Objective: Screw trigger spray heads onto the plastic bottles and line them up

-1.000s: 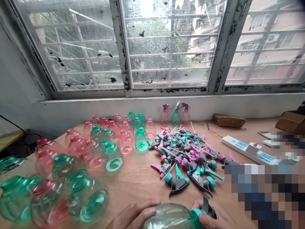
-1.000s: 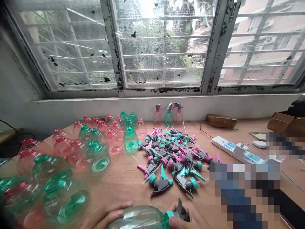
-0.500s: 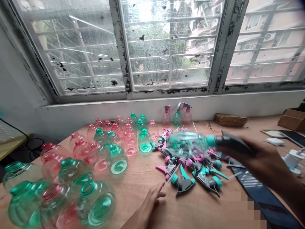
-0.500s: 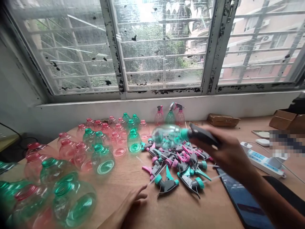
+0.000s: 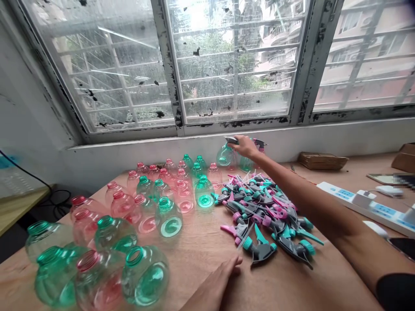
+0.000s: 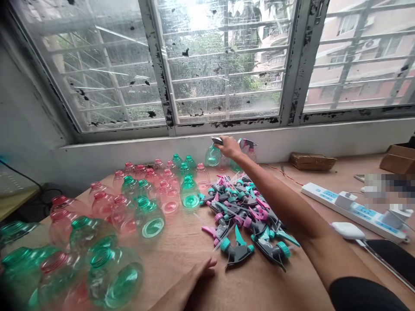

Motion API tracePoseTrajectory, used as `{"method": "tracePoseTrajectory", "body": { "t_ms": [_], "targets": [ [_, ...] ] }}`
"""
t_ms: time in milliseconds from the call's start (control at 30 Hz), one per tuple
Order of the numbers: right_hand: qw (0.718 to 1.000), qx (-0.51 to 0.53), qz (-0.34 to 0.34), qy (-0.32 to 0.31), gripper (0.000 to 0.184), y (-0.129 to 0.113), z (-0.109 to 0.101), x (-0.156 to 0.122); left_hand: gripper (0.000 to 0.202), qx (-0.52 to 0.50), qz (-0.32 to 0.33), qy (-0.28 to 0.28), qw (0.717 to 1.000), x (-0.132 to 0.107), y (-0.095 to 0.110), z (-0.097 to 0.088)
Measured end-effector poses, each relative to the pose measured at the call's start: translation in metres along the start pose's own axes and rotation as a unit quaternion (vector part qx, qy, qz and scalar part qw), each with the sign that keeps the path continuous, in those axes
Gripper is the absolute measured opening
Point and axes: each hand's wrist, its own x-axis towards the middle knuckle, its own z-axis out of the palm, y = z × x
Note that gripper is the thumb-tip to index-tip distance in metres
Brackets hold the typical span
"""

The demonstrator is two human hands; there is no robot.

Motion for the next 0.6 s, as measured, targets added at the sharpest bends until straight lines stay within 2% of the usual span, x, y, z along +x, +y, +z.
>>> {"method": "tracePoseTrajectory", "body": {
  "t_ms": [100,167,233,333,433,533,600],
  "targets": [
    [0.999,-0.021,0.034,-0.015,0.029,-0.007,0.031,0.025,0.068,0.083,0.031,-0.007,0.996,0.005,-0.012,0.012],
    [0.998,-0.03,0.057,-0.022,0.03,-0.01,0.049,0.038,0.071,0.119,0.032,-0.02,0.992,0.008,-0.013,0.016],
    [0.996,-0.036,0.077,-0.03,0.03,-0.01,0.064,0.048,0.077,0.134,0.012,-0.032,0.99,0.011,-0.005,0.015],
    [0.993,-0.044,0.1,-0.039,0.03,-0.005,0.083,0.06,0.084,0.149,-0.012,-0.068,0.986,0.016,0.019,0.009],
    [0.991,-0.05,0.115,-0.042,0.03,0.0,0.097,0.069,0.072,0.217,-0.015,-0.123,0.968,0.022,0.036,0.009],
    [0.99,-0.045,0.124,-0.041,0.03,0.002,0.108,0.074,0.068,0.288,0.036,-0.138,0.947,0.027,0.029,0.018],
    [0.99,-0.036,0.131,-0.035,0.03,0.002,0.115,0.074,0.062,0.303,0.071,-0.117,0.943,0.029,0.016,0.025]
  ]
}}
